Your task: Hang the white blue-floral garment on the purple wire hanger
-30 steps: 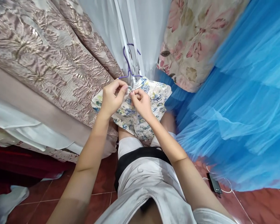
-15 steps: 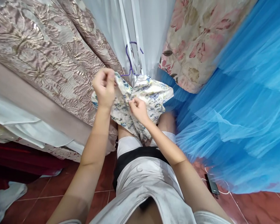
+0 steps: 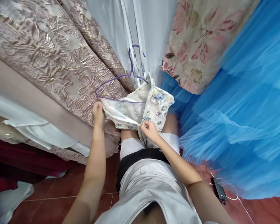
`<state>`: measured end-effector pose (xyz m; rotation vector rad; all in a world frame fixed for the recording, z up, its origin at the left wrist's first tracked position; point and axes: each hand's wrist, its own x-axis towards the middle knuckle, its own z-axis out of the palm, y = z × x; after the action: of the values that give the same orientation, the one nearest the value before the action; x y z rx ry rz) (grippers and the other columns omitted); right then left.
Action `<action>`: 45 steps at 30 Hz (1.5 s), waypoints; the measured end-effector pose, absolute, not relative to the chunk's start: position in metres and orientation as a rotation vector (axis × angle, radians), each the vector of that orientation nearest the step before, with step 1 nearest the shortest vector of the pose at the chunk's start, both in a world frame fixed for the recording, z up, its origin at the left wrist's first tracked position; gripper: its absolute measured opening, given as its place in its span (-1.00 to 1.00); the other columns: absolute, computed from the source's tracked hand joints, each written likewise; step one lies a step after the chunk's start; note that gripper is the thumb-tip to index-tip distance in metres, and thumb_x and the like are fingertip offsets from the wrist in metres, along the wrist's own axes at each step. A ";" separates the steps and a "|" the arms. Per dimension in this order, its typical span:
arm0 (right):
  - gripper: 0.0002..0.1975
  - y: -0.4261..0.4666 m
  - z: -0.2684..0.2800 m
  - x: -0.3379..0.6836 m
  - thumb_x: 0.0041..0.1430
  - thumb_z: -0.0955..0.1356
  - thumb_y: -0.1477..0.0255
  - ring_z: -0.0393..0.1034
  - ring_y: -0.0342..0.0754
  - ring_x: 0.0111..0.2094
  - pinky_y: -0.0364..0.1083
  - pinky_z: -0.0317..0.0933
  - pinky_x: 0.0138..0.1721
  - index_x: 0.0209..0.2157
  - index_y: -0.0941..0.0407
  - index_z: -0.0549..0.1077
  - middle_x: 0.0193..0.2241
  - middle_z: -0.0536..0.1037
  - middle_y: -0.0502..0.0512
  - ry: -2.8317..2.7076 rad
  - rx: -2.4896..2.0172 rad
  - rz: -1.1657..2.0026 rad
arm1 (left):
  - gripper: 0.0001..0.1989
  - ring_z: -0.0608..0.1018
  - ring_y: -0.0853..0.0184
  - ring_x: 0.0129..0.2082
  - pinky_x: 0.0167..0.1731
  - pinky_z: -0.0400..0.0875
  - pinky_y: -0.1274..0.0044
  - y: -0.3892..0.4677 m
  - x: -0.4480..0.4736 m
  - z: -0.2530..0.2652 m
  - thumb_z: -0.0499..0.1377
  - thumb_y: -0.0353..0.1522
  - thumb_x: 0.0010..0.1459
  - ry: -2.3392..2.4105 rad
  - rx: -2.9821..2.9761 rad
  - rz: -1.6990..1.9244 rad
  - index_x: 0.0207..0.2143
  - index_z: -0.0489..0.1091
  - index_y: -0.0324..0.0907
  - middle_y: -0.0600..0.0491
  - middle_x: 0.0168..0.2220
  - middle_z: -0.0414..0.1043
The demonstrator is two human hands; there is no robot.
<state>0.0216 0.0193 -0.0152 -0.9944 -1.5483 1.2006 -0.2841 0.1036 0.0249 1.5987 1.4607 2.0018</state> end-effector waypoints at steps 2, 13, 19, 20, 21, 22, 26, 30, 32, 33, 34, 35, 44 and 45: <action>-0.75 0.016 -0.029 0.027 0.15 0.28 0.31 0.23 -0.15 -0.66 -0.16 0.08 -0.54 -0.56 0.04 0.21 -0.74 0.35 -0.10 -1.633 -1.010 1.258 | -0.45 0.40 0.35 -0.38 -0.30 0.33 0.53 0.092 -0.255 -0.006 0.08 0.14 0.30 1.449 1.604 1.902 -0.38 0.32 -0.17 0.09 -0.42 0.31; -0.52 -0.006 -0.018 0.064 0.28 0.34 -0.02 0.44 0.09 -0.05 0.05 0.27 0.09 -0.12 0.11 0.55 -0.13 0.61 0.18 -1.826 -0.831 1.341 | -0.77 0.54 0.36 -0.32 -0.22 0.39 0.56 0.003 -0.120 0.043 0.10 -0.26 0.40 1.017 2.101 1.336 -0.24 0.47 -0.18 0.04 -0.31 0.53; -0.37 -0.015 0.015 0.075 0.19 0.34 -0.19 0.45 -0.01 -0.32 -0.03 0.36 -0.19 -0.31 0.15 0.58 -0.40 0.57 0.10 -1.652 -0.616 1.879 | -0.62 0.54 0.31 -0.28 -0.25 0.41 0.54 0.010 -0.114 0.048 0.15 -0.03 0.34 0.770 1.902 0.969 -0.18 0.46 -0.18 0.03 -0.27 0.50; -0.47 -0.018 0.023 0.078 0.16 0.44 -0.07 0.43 -0.05 -0.36 -0.06 0.34 -0.23 -0.33 0.17 0.58 -0.42 0.56 0.07 -1.670 -0.610 1.890 | -0.51 0.54 0.29 -0.28 -0.27 0.42 0.53 0.011 -0.117 0.038 0.15 0.07 0.30 0.703 1.852 0.891 -0.15 0.46 -0.18 0.00 -0.26 0.51; -0.55 -0.019 0.030 0.082 0.12 0.51 0.03 0.42 -0.08 -0.39 -0.09 0.33 -0.26 -0.34 0.19 0.58 -0.43 0.57 0.06 -1.671 -0.598 1.899 | -0.40 0.55 0.25 -0.26 -0.27 0.44 0.50 0.011 -0.120 0.027 0.13 0.17 0.24 0.634 1.813 0.812 -0.13 0.48 -0.19 -0.04 -0.24 0.52; -0.59 -0.021 0.038 0.087 0.09 0.54 0.09 0.42 -0.10 -0.42 -0.10 0.32 -0.29 -0.35 0.20 0.59 -0.44 0.58 0.06 -1.638 -0.585 1.907 | -0.29 0.56 0.21 -0.23 -0.24 0.46 0.47 0.010 -0.122 0.014 0.10 0.26 0.18 0.575 1.784 0.735 -0.12 0.49 -0.20 -0.07 -0.21 0.53; -0.64 -0.023 0.064 0.119 -0.07 0.59 0.16 0.41 -0.09 -0.53 -0.10 0.29 -0.45 -0.41 0.16 0.61 -0.51 0.59 0.06 -1.299 -0.635 1.760 | -0.32 0.58 0.11 -0.12 -0.04 0.48 0.37 0.004 -0.122 -0.030 0.28 0.22 0.04 0.563 1.860 0.513 -0.17 0.56 -0.21 -0.13 -0.15 0.57; -0.77 -0.015 0.076 0.170 -0.12 0.53 0.20 0.48 0.08 -0.50 0.04 0.37 -0.43 -0.43 0.04 0.60 -0.53 0.59 0.05 -1.065 -0.701 1.362 | -0.55 0.53 0.15 -0.15 0.11 0.39 0.32 0.021 -0.133 -0.039 0.33 0.03 0.11 0.775 2.130 0.658 -0.38 0.54 -0.20 -0.09 -0.24 0.54; -0.82 -0.008 0.079 0.195 -0.08 0.46 0.18 0.54 0.21 -0.38 0.15 0.40 -0.34 -0.46 -0.03 0.56 -0.51 0.60 0.07 -1.010 -0.701 1.119 | -0.56 0.50 0.18 -0.19 0.09 0.38 0.31 0.036 -0.150 -0.028 0.29 0.01 0.17 0.876 2.191 0.771 -0.45 0.49 -0.19 -0.04 -0.33 0.48; -0.84 -0.003 0.079 0.206 -0.07 0.43 0.17 0.54 0.25 -0.32 0.18 0.39 -0.30 -0.47 -0.06 0.54 -0.49 0.60 0.07 -0.999 -0.705 1.001 | -0.56 0.48 0.19 -0.21 0.06 0.39 0.31 0.043 -0.160 -0.020 0.28 0.00 0.18 0.932 2.197 0.836 -0.48 0.46 -0.19 -0.02 -0.35 0.45; -0.86 0.003 0.079 0.216 -0.08 0.42 0.18 0.54 0.27 -0.29 0.19 0.38 -0.29 -0.47 -0.07 0.52 -0.48 0.60 0.07 -1.007 -0.725 0.902 | -0.56 0.47 0.20 -0.23 0.03 0.40 0.32 0.047 -0.171 -0.010 0.28 -0.01 0.18 0.978 2.184 0.914 -0.51 0.44 -0.18 -0.01 -0.37 0.43; -0.87 0.010 0.079 0.223 -0.11 0.42 0.20 0.53 0.25 -0.32 0.17 0.35 -0.31 -0.48 -0.07 0.51 -0.49 0.59 0.07 -1.037 -0.761 0.830 | -0.55 0.47 0.20 -0.24 0.02 0.40 0.31 0.049 -0.182 0.000 0.29 -0.02 0.17 1.000 2.152 0.999 -0.54 0.41 -0.17 -0.01 -0.38 0.41; -0.75 0.124 0.090 0.210 -0.05 0.43 0.20 0.32 -0.02 -0.47 -0.05 0.21 -0.44 -0.46 0.03 0.34 -0.50 0.44 0.03 -1.290 -0.892 0.520 | -0.47 0.44 0.26 -0.46 -0.45 0.40 0.45 -0.002 -0.212 0.076 0.43 0.06 -0.16 0.768 1.655 1.298 -0.48 0.35 -0.15 0.00 -0.45 0.40; -0.78 0.140 0.095 0.204 0.01 0.41 0.22 0.31 -0.02 -0.46 -0.05 0.22 -0.43 -0.46 0.03 0.33 -0.49 0.43 0.03 -1.293 -0.893 0.540 | -0.47 0.39 0.31 -0.52 -0.54 0.30 0.51 -0.007 -0.208 0.081 0.42 0.07 -0.15 0.763 1.648 1.263 -0.46 0.35 -0.16 0.02 -0.48 0.37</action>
<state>0.2042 0.1395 0.0950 -0.8927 -1.2928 0.5398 -0.2085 -0.0069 0.0813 1.6479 0.7632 1.2627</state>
